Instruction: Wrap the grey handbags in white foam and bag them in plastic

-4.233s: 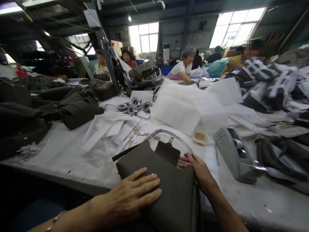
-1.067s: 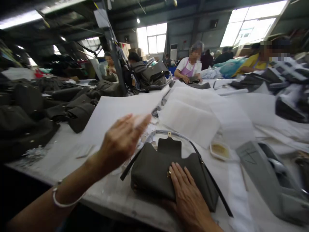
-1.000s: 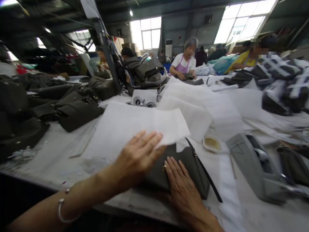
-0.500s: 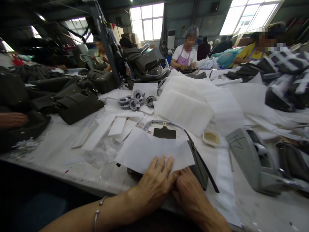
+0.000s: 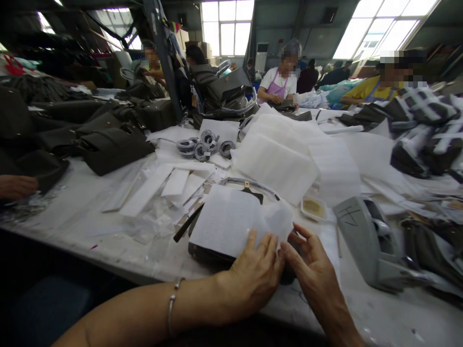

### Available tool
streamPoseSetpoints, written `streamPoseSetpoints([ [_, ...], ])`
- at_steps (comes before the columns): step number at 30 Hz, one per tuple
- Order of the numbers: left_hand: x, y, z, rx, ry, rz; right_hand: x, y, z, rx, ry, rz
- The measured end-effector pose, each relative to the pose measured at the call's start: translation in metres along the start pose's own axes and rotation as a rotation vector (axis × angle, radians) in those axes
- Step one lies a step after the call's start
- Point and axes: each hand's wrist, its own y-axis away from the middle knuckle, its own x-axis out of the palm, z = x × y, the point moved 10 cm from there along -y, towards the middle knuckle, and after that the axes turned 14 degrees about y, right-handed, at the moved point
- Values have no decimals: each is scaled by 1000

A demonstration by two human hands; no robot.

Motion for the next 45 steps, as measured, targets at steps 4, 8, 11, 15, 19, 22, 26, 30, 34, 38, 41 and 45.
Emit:
streamPoseSetpoints([
  [4,11,-6,5,-67,104,59,-24,18,34,-260,361,-245],
  [8,11,-2,-1,-72,107,26,-14,36,90,-589,504,-203],
  [11,16,1,-4,-102,92,33,22,23,103,-627,439,84],
  [15,0,12,-5,10,156,65,80,-3,75,-419,434,516],
  [19,-39,23,11,149,474,113,98,-12,51,-350,460,581],
  [22,-55,18,43,69,573,101,98,-6,52,-506,514,467],
  [26,-44,20,95,-227,332,81,97,5,54,-629,599,303],
  [30,-27,48,105,-319,245,97,94,15,57,-681,664,187],
  [34,-39,66,94,-284,227,-17,86,26,56,-710,633,129],
  [38,-41,62,87,-245,186,9,80,29,54,-726,610,98],
  [41,-38,57,85,-193,162,66,82,30,56,-750,619,123],
  [45,-31,56,81,-149,179,161,86,30,60,-771,640,149],
])
